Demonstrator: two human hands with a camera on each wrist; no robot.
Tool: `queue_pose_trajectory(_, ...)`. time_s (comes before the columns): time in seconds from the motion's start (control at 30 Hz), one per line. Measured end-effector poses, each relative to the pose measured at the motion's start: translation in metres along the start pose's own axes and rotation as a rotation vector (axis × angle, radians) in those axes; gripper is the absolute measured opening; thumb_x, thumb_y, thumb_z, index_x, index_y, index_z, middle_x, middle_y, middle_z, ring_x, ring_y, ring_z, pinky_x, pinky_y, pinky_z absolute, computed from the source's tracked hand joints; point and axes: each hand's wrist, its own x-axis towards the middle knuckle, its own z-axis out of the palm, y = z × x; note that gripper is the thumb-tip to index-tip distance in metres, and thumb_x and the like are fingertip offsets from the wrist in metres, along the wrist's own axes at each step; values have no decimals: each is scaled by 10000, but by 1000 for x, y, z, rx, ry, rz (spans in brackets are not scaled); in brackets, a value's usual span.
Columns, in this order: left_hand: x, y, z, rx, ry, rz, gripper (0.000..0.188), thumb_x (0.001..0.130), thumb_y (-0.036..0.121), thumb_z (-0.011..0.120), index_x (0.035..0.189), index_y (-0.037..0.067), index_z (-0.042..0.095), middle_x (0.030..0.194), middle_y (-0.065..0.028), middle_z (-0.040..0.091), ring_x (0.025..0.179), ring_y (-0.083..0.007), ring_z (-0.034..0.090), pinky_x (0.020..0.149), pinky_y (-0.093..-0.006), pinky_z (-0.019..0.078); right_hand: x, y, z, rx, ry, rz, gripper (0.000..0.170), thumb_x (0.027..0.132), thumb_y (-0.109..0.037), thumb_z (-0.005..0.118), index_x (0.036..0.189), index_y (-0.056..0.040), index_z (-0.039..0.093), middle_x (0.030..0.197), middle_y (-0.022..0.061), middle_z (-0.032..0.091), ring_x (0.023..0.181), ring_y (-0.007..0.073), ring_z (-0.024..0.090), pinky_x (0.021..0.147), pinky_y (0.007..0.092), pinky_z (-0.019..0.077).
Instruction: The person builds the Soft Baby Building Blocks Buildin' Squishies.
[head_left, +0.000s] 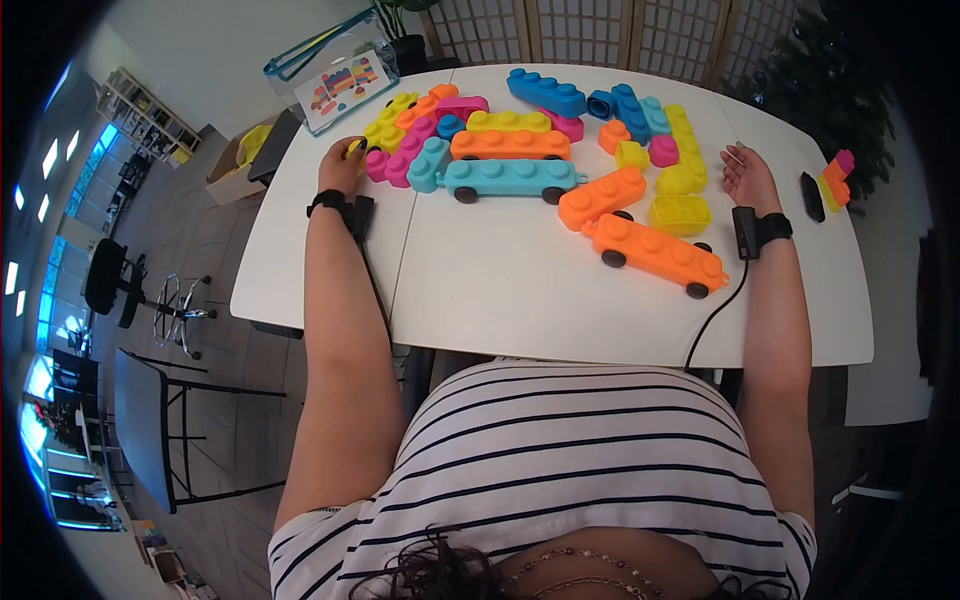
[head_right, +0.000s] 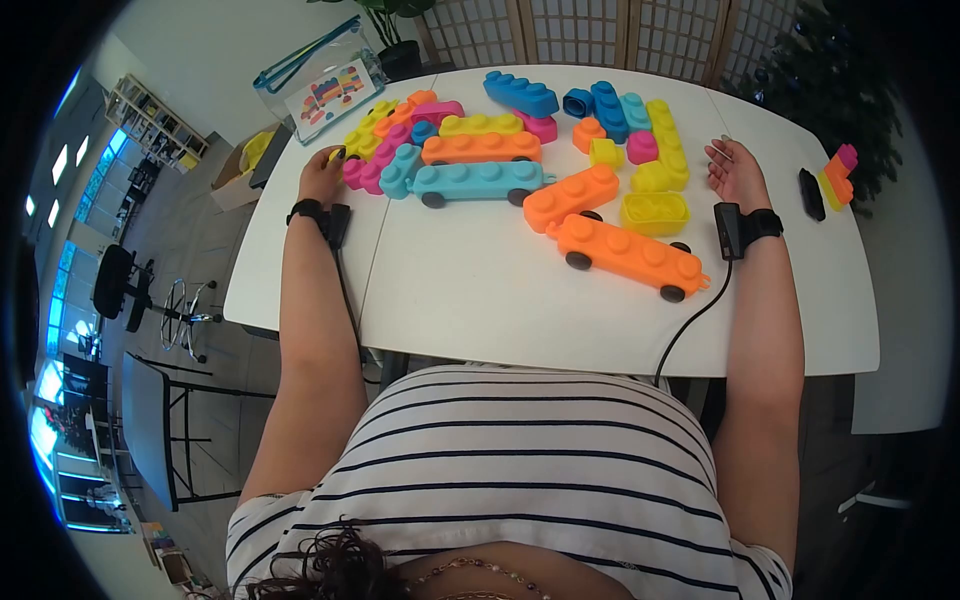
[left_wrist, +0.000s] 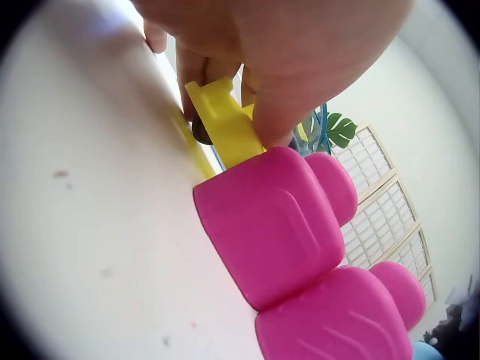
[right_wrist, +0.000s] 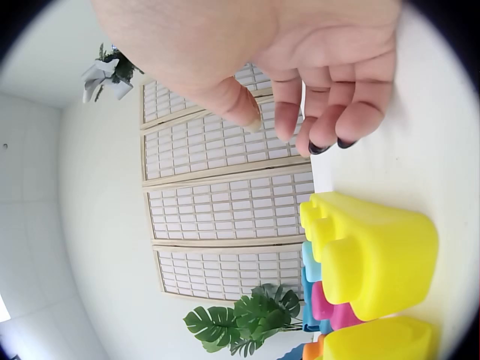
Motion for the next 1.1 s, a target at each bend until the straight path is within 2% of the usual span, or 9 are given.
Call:
queue_pose_trajectory(0.17,0,1,-1,150,82,-5,272,1020,233,722,1260,110,758,1128,-133,779,1034,-238,732,933,-345,544,-5,-1,4,-12,6,-2,268,1030,-360,651,1173,-136,680,1067,-3,725,792,101,616,713,260,546)
queue_pose_trajectory(0.37,-6,10,-10,230,207,-29,276,1002,277,737,1217,109,768,1174,-173,778,1101,-319,742,956,-401,556,-7,-1,4,-25,-8,3,273,1030,-361,649,1179,-136,682,1079,-6,723,810,101,625,729,264,547)
queue_pose_trajectory(0.43,-13,19,-9,405,317,-108,315,973,324,766,1198,104,772,1173,-173,779,1123,-321,738,969,-411,560,-7,-1,3,-21,-15,4,273,1030,-362,649,1180,-136,682,1080,-6,724,812,101,627,729,264,547)
queue_pose_trajectory(0.8,-15,18,-17,510,364,-181,372,932,365,807,1168,79,799,1073,-162,798,1010,-322,765,898,-414,587,-31,-12,20,-17,-17,16,296,1035,-358,640,1203,-117,677,1134,7,720,831,98,635,742,265,554)
queue_pose_trajectory(0.87,-3,-2,-26,530,361,-182,382,938,364,807,1182,70,799,1038,-156,802,964,-299,775,843,-405,604,-76,-29,56,121,-225,-57,356,1045,-378,611,1253,-92,653,1202,42,705,880,113,662,755,279,569)
queue_pose_trajectory(0.93,6,-16,-32,-27,306,-337,368,981,333,781,1177,22,796,948,-144,789,877,-235,773,709,-361,628,-141,-43,103,48,-492,-162,404,1059,-366,572,1305,-49,619,1243,90,686,953,155,689,800,299,588)
queue_pose_trajectory(0.97,1,-9,-33,-278,306,-293,360,1034,291,731,1172,-40,770,942,-121,763,839,-178,753,636,-309,638,-164,-48,118,-72,-674,-177,427,1061,-366,560,1331,-37,604,1242,103,684,995,173,695,832,305,592)
queue_pose_trajectory(1.07,-27,57,-33,-538,208,-92,389,1092,262,653,1298,-67,667,1078,-115,745,923,-164,750,786,-295,659,-213,-50,148,-552,-1101,-111,469,1046,-325,580,1393,-10,573,1234,132,677,1088,213,701,915,301,590)
queue_pose_trajectory(1.1,-42,87,-29,-537,176,-38,389,1097,268,644,1314,-54,659,1092,-109,745,939,-161,749,832,-293,651,-215,-41,154,-541,-1095,-111,469,1046,-325,580,1393,-10,573,1234,132,677,1088,213,701,915,301,590)
